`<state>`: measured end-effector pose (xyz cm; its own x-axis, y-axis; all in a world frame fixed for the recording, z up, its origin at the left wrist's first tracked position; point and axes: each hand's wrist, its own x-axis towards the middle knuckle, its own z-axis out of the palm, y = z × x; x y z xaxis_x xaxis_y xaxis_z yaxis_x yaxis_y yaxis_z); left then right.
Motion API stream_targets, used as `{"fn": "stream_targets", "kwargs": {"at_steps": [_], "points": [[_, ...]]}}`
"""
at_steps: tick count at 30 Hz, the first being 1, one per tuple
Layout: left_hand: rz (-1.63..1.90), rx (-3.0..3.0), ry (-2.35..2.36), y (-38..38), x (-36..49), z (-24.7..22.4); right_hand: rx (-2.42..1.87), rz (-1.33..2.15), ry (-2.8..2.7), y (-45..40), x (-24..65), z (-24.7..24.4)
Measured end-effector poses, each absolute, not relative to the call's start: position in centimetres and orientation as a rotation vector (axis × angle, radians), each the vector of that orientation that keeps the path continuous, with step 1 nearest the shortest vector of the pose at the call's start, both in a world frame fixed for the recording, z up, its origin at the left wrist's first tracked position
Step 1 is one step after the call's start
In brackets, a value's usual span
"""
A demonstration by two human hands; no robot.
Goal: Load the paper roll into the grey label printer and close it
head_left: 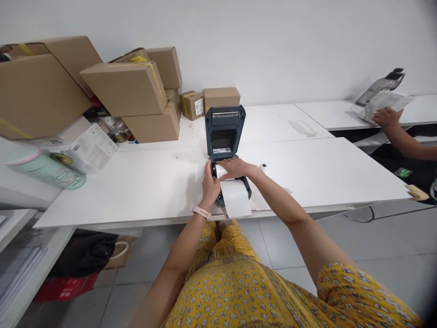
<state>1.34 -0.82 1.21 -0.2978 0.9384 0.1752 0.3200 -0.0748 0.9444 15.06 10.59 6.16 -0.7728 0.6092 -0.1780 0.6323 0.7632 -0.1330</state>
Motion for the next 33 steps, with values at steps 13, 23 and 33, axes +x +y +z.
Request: {"fn": "stream_targets", "kwargs": {"at_steps": [13, 23, 33], "points": [[1.343, 1.418, 1.651, -0.7, 1.2, 0.8, 1.141, -0.290, 3.361, -2.2, 20.1, 1.8], [1.243, 1.433, 1.700, -3.1, 2.3, 0.7, 1.210, -0.974, 3.480, -2.5, 21.7, 5.6], [1.317, 1.111, 1.598, -8.4, 3.9, -0.7, 1.551, -1.304, 3.627, 20.0, 17.3, 16.6]]}}
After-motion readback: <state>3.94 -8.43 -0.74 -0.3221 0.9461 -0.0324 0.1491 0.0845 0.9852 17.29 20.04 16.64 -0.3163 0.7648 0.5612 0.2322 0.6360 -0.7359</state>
